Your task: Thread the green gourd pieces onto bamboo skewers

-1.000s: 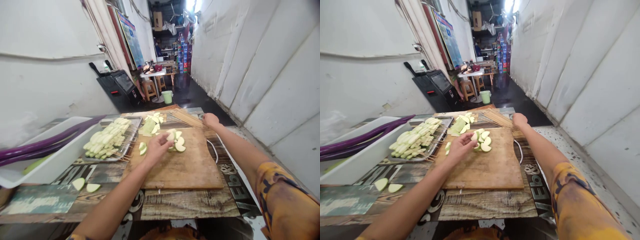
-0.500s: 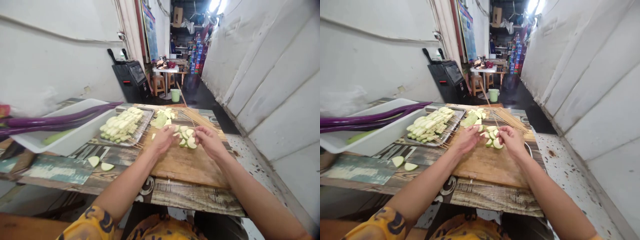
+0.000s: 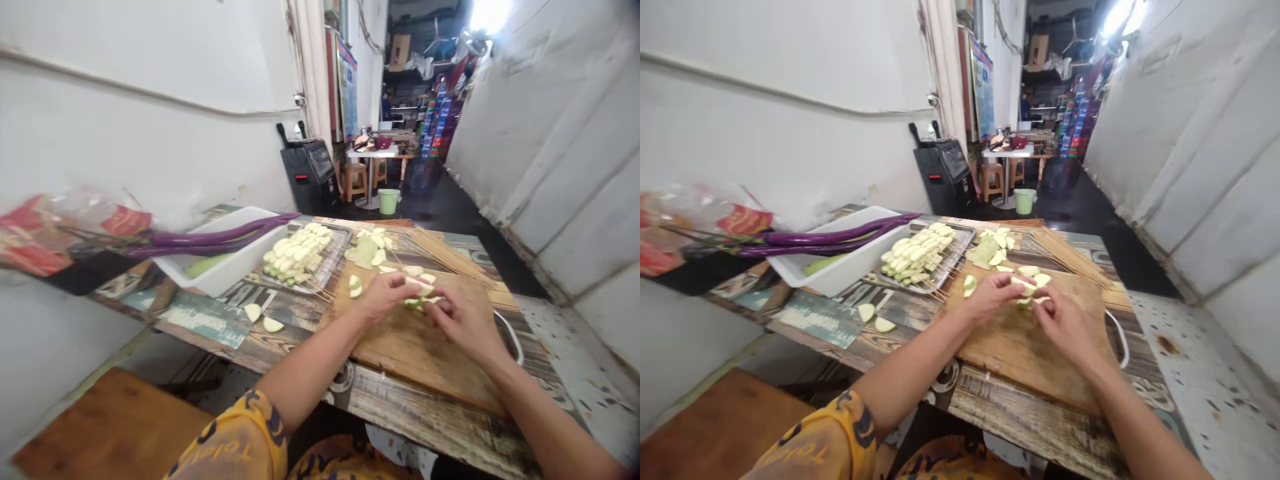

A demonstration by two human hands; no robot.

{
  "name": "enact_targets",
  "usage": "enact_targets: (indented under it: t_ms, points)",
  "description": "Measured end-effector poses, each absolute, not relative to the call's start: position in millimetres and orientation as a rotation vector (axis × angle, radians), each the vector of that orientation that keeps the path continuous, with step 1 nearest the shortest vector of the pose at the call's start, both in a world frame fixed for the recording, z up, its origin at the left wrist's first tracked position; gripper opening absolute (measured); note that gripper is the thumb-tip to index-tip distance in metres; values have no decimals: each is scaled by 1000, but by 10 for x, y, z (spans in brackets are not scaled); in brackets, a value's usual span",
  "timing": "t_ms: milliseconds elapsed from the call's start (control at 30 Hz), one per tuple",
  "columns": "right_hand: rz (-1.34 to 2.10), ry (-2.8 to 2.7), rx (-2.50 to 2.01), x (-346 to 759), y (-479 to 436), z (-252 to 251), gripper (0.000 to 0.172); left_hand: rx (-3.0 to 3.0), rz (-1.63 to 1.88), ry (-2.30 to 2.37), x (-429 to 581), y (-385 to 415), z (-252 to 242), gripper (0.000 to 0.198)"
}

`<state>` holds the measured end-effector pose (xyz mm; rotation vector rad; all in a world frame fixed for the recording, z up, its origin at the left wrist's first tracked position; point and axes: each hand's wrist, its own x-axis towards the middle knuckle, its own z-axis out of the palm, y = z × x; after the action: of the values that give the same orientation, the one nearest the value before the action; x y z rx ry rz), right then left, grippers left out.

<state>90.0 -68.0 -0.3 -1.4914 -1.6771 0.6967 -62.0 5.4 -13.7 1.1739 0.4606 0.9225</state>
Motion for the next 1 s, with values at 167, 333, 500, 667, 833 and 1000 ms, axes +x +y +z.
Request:
enact_targets:
  t_ms: [167, 333, 500, 667, 833, 1000]
  points:
    - [694, -1384, -1428, 925, -647, -80, 32, 1028, 988, 545, -622, 110, -152, 43]
    - [713, -1231, -1405, 838, -647, -148, 35, 940, 894, 452, -639, 143, -182, 46]
    - [771, -1188, -1423, 813, -653, -202, 39, 789, 994, 430, -624, 146, -156, 28]
    - [738, -1323, -1477, 751, -769, -143, 33, 825, 1155, 616, -639, 179, -131, 23]
    - [618, -1498, -1478, 682, -834, -88, 20, 728, 1212, 618, -735, 298, -138, 22]
    - [689, -1700, -1461, 652, -863, -68, 25, 569, 1264, 638, -818, 361, -109, 16]
